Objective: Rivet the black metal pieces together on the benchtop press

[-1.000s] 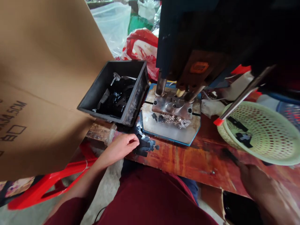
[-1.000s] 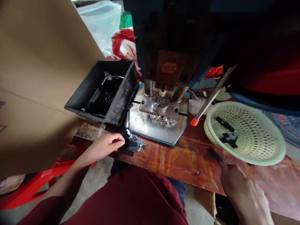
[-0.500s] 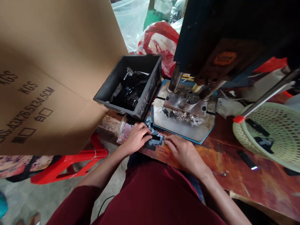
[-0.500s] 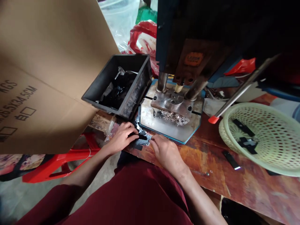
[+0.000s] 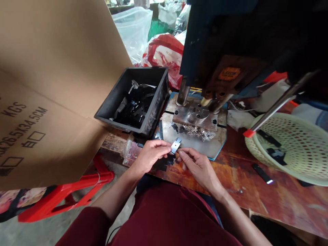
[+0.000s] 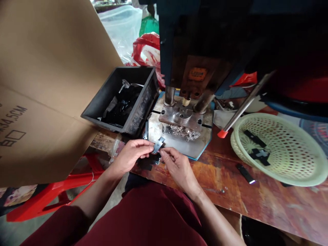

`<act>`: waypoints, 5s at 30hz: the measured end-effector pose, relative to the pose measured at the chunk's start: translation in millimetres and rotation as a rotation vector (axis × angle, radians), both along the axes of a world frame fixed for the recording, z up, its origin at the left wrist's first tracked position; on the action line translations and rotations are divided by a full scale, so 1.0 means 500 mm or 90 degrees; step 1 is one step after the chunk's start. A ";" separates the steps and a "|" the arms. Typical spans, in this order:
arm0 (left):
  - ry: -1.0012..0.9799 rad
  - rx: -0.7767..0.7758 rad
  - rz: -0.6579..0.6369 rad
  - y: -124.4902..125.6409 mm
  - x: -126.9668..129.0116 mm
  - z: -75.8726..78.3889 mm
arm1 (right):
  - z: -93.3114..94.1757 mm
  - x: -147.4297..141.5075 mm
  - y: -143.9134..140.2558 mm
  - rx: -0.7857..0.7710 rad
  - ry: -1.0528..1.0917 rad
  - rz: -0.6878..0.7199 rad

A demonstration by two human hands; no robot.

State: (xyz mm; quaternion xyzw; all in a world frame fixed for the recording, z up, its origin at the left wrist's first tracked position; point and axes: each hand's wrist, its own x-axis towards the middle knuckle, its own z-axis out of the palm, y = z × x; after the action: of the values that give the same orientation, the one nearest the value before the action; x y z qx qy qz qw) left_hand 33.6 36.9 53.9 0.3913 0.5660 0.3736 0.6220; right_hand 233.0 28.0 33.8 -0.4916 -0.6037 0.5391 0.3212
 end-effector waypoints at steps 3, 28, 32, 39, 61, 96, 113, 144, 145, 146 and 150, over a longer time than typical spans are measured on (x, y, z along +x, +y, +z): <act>-0.013 0.004 -0.010 0.008 0.023 0.003 | 0.002 -0.004 0.005 0.103 -0.049 -0.066; -0.041 0.031 -0.073 0.099 0.041 0.045 | 0.048 0.097 0.096 0.514 -0.247 -0.004; -0.058 0.038 -0.076 0.109 0.045 0.039 | 0.044 0.099 0.103 0.510 -0.238 -0.016; -0.088 0.045 -0.050 0.129 0.061 0.037 | 0.044 0.109 0.112 0.494 -0.240 -0.032; 0.344 0.395 -0.049 0.316 0.120 0.049 | 0.040 0.134 0.309 0.433 -0.217 -0.156; 0.570 0.628 -0.122 0.122 0.038 -0.027 | -0.016 0.215 0.102 0.532 -0.417 -0.182; 0.751 0.667 -0.245 0.054 0.031 -0.071 | -0.041 0.189 0.033 0.618 -0.596 -0.105; 0.615 0.870 -0.187 0.066 0.013 -0.099 | -0.036 0.173 0.018 0.614 -0.688 -0.147; 0.611 0.870 -0.176 0.066 0.011 -0.100 | -0.035 0.170 0.016 0.617 -0.690 -0.152; 0.611 0.868 -0.171 0.065 0.010 -0.102 | -0.035 0.168 0.015 0.623 -0.690 -0.153; 0.613 0.866 -0.199 0.065 0.003 -0.103 | -0.038 0.158 0.009 0.641 -0.671 -0.130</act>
State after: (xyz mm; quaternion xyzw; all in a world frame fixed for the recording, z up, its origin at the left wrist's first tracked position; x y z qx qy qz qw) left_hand 35.3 69.2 2.3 0.8704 0.3604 0.3353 -0.0130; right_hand 311.8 32.4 14.9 -0.5323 -0.8035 -0.1439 0.2242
